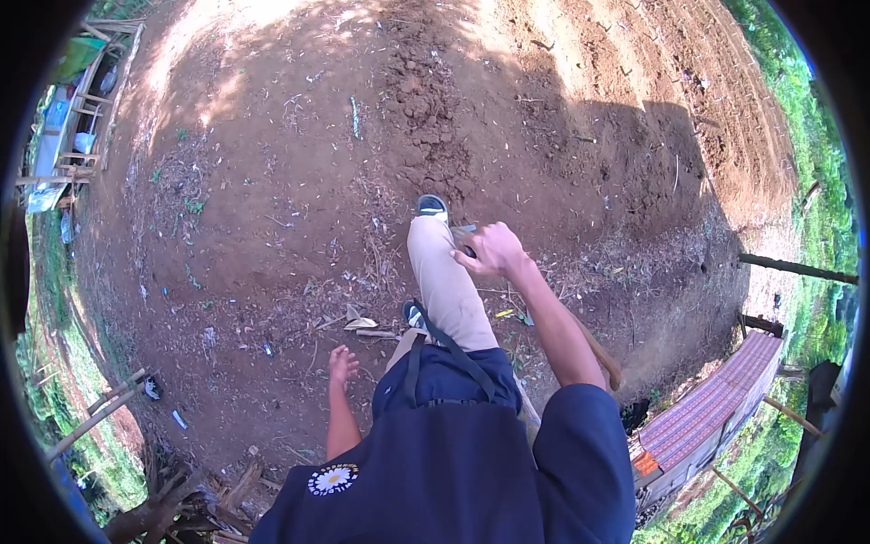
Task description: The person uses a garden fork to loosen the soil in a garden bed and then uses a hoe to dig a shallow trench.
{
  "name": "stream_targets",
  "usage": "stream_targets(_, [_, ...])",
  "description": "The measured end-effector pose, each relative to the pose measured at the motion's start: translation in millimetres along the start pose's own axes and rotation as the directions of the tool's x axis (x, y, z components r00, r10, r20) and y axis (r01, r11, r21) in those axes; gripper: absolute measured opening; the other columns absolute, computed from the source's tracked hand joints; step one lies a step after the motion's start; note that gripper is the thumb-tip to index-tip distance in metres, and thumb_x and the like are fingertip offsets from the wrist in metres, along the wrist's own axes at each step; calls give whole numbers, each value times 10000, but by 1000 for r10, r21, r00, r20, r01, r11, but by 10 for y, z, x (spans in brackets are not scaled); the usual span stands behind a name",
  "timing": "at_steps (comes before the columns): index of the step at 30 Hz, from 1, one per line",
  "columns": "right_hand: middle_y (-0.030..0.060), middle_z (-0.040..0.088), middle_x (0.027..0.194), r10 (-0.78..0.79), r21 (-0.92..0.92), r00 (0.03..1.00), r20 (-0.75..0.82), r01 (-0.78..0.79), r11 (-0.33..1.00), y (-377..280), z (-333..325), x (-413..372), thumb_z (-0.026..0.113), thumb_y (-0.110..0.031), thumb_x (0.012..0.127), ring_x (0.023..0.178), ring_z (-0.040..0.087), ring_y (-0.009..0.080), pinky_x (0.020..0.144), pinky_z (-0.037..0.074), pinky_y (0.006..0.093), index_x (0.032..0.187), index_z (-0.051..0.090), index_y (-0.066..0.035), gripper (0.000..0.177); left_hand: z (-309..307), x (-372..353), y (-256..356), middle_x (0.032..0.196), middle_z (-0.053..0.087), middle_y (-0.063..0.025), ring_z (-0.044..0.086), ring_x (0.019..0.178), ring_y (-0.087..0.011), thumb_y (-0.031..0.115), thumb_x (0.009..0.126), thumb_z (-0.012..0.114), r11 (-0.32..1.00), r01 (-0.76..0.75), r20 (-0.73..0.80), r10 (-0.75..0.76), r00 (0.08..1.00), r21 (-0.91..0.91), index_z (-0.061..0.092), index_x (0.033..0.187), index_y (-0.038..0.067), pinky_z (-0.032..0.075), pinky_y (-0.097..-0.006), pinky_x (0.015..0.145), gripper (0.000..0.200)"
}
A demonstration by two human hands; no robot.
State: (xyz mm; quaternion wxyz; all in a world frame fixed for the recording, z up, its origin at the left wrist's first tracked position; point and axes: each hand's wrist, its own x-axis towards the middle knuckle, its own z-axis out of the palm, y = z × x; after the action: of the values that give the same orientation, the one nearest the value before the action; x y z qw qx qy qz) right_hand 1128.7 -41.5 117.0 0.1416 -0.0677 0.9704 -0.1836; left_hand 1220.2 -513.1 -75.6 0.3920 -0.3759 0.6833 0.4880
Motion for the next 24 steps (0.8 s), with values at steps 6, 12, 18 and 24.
stream_targets(6, [158, 559, 605, -66, 103, 997, -50, 71, 992, 256, 136, 28, 447, -455, 794, 564, 578, 302, 521, 451, 396, 674, 537, -30, 451, 234, 183, 399, 975, 562, -52, 560, 688, -121, 323, 856, 493, 997, 38, -50, -35, 998, 66, 418, 1177, 154, 437, -241, 518, 371])
stream_targets(12, [131, 561, 614, 27, 133, 999, -38, -22, 991, 431, 12, 665, 502, -426, 779, 579, 585, 277, 524, 462, 374, 634, 528, -31, 421, 682, 561, 870, 1012, 546, -68, 563, 733, -139, 339, 848, 511, 976, 115, -54, -107, 993, 187, 395, 1203, 157, 465, -277, 590, 415])
stream_targets(18, [150, 533, 517, 54, 126, 997, 60, -62, 990, 432, 32, 1517, 446, -488, 806, 490, 558, 310, 506, 450, 386, 611, 558, -31, 509, 1020, 260, 1882, 884, 572, -44, 544, 659, -95, 220, 830, 515, 984, -136, -29, 134, 991, -114, 393, 1220, 144, 429, -218, 493, 415])
stream_targets(24, [170, 512, 451, 87, -42, 996, -35, -88, 995, 365, -45, 1929, 359, -565, 820, 458, 555, 318, 473, 452, 400, 507, 561, -14, 665, 566, 318, 1313, 876, 588, -30, 549, 658, -76, 219, 845, 509, 972, -216, -102, 207, 973, -94, 427, 1172, 146, 420, -208, 494, 345])
